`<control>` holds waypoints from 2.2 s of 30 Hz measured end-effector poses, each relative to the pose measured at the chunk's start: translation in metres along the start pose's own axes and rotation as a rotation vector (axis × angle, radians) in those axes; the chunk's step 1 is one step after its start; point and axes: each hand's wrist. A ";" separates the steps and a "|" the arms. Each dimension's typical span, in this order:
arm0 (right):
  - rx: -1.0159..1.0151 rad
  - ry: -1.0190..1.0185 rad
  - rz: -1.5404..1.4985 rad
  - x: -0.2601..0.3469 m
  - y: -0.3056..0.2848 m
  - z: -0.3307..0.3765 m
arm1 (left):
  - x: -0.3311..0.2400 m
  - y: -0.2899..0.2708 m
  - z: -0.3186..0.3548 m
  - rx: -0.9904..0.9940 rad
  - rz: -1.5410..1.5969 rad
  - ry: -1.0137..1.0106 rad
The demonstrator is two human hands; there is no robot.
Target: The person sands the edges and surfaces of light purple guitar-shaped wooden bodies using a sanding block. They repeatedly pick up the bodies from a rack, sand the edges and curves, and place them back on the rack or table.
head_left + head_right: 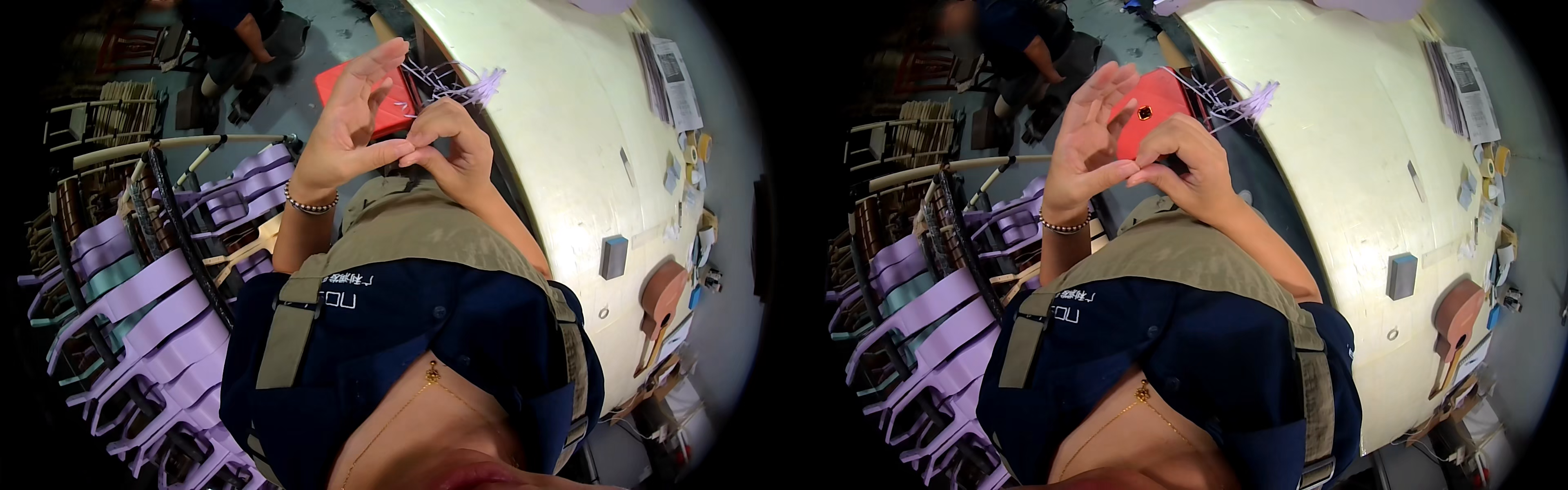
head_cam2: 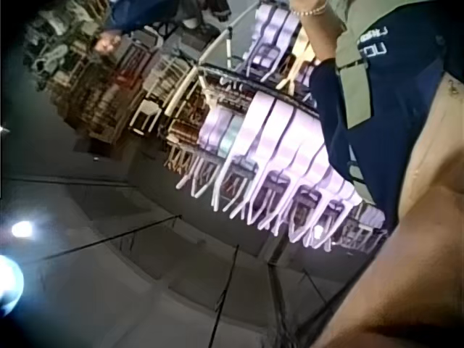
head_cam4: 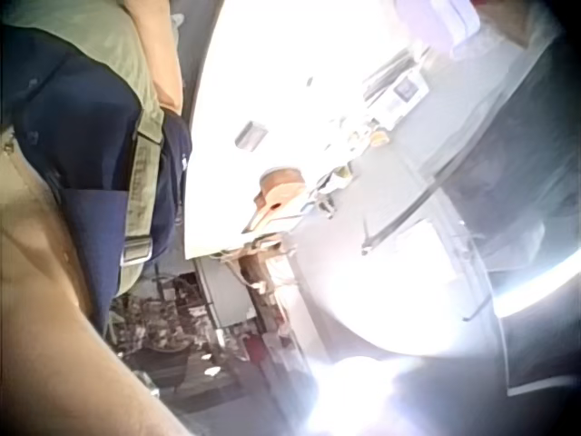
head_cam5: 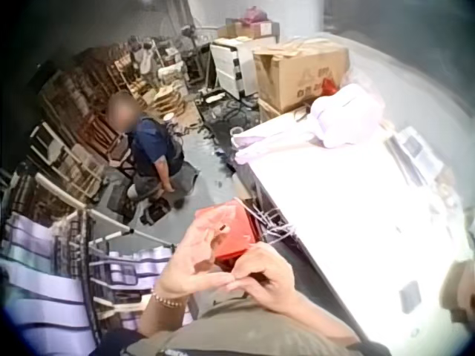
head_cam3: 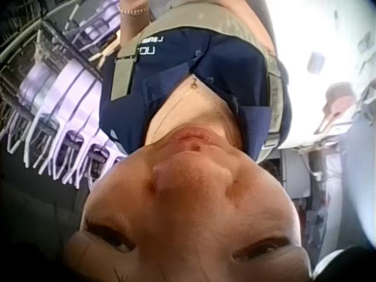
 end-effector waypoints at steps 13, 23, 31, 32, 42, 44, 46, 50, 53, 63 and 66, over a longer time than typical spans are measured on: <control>-0.017 0.316 -0.166 -0.026 0.039 -0.004 | -0.031 -0.057 0.055 -0.505 0.119 0.206; 0.176 0.593 -0.126 -0.061 0.053 -0.011 | -0.168 -0.256 0.289 -1.916 -1.719 -0.297; 0.175 0.588 -0.045 -0.079 0.068 -0.021 | -0.254 -0.373 0.443 -1.899 -1.503 -0.868; 0.163 0.602 -0.010 -0.083 0.069 -0.019 | -0.255 -0.366 0.436 -1.918 -1.668 -0.751; 0.074 0.734 0.063 -0.066 0.059 0.012 | -0.268 -0.313 0.361 -1.775 -1.634 -0.657; 0.069 0.710 0.084 -0.063 0.046 0.021 | -0.265 -0.261 0.306 -1.668 -1.641 -0.543; 0.064 0.693 0.103 -0.053 0.031 0.029 | -0.254 -0.213 0.261 -1.541 -1.580 -0.337; 0.014 0.662 0.173 -0.030 -0.011 0.044 | -0.202 -0.132 0.178 -1.258 -0.815 0.183; -0.104 0.768 0.042 -0.019 -0.046 0.070 | -0.136 -0.083 0.111 -1.215 -0.263 0.322; -0.832 0.832 -0.485 0.020 -0.145 0.156 | 0.004 0.088 -0.014 -0.849 0.406 0.150; -0.962 0.748 -0.567 0.035 -0.155 0.168 | 0.007 0.117 -0.024 -0.739 0.363 0.125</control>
Point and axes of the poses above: each hand's wrist, its own z-axis away from the middle knuckle, its own y-axis out of the palm, x = y × z, and after that the axes turned 6 degrees about -z, right-handed
